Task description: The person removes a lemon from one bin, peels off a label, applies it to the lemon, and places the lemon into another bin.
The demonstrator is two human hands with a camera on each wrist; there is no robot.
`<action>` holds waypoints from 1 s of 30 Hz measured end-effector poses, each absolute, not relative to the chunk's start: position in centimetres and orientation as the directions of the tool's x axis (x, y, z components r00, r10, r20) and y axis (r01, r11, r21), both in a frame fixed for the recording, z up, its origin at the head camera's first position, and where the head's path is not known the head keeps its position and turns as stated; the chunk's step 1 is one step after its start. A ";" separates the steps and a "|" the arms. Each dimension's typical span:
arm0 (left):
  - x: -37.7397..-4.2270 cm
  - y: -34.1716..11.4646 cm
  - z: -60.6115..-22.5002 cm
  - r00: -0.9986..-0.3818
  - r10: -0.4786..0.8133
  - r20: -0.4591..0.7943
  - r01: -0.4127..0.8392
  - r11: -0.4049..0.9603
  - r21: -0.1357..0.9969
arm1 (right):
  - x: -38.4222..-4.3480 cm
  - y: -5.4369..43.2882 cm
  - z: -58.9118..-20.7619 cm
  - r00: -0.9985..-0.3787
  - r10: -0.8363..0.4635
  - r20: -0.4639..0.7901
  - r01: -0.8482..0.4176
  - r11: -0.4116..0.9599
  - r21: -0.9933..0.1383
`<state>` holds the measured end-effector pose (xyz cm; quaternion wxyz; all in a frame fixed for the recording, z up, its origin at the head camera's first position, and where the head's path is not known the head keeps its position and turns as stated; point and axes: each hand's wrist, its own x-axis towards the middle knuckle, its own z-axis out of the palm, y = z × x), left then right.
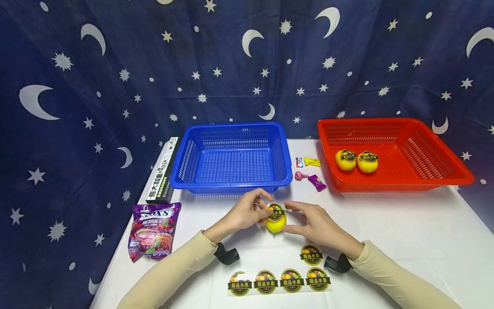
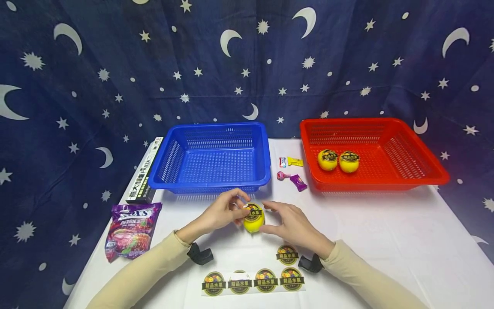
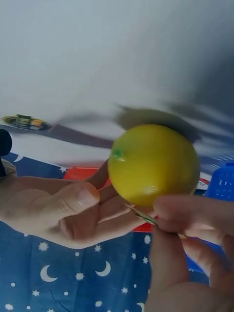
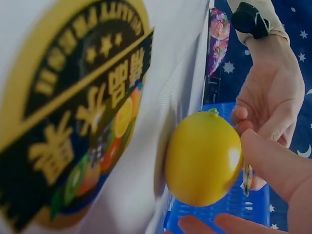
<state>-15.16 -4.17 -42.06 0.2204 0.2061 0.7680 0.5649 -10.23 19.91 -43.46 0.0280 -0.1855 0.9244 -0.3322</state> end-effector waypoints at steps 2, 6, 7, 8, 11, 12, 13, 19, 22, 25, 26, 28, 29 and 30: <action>-15.3 -4.1 -42.1 -0.817 0.563 -0.125 0.066 0.306 0.950 | -10.5 19.6 -43.7 -0.928 -0.364 0.078 -0.332 0.717 -0.612; -15.2 -3.9 -42.1 -0.821 0.556 -0.131 0.098 0.362 0.927 | -10.7 19.3 -44.0 -0.923 -0.372 0.099 -0.354 0.719 -0.599; -15.2 -3.9 -42.1 -0.823 0.555 -0.121 0.122 0.381 0.917 | -10.7 19.3 -44.0 -0.921 -0.376 0.103 -0.359 0.714 -0.602; -15.1 -3.9 -42.0 -0.823 0.557 -0.107 0.152 0.399 0.904 | -10.8 19.3 -44.1 -0.918 -0.381 0.109 -0.366 0.709 -0.603; -15.0 -3.9 -41.9 -0.828 0.559 -0.041 0.287 0.486 0.826 | -10.9 19.3 -44.2 -0.911 -0.392 0.126 -0.384 0.697 -0.605; -14.9 -3.8 -41.8 -0.830 0.557 -0.020 0.328 0.518 0.790 | -10.9 19.3 -44.2 -0.908 -0.396 0.134 -0.393 0.696 -0.602; -14.8 -3.8 -41.7 -0.834 0.552 0.003 0.369 0.553 0.747 | -10.9 19.3 -44.2 -0.906 -0.400 0.138 -0.398 0.695 -0.599; -13.9 -3.6 -42.2 -0.856 0.498 0.136 0.475 0.656 0.587 | -10.9 19.3 -43.8 -0.906 -0.411 0.103 -0.388 0.709 -0.589; -13.4 -3.4 -42.4 -0.848 0.487 0.210 0.512 0.647 0.566 | -10.8 19.3 -43.4 -0.909 -0.401 0.113 -0.383 0.699 -0.604; -13.0 -3.2 -42.6 -0.836 0.485 0.258 0.540 0.642 0.544 | -10.8 19.1 -43.2 -0.908 -0.386 0.164 -0.394 0.651 -0.649; -12.9 -3.2 -42.7 -0.835 0.482 0.266 0.544 0.645 0.537 | -10.8 19.1 -43.2 -0.904 -0.386 0.183 -0.404 0.634 -0.659; -12.8 -3.1 -42.7 -0.835 0.477 0.275 0.546 0.650 0.528 | -10.9 18.9 -43.2 -0.896 -0.388 0.215 -0.424 0.605 -0.674; -12.8 -3.1 -42.7 -0.835 0.475 0.280 0.547 0.652 0.526 | -11.0 18.9 -43.3 -0.894 -0.388 0.224 -0.428 0.594 -0.681; -12.8 -3.1 -42.8 -0.835 0.472 0.283 0.547 0.653 0.524 | -11.0 18.8 -43.3 -0.894 -0.385 0.229 -0.429 0.589 -0.684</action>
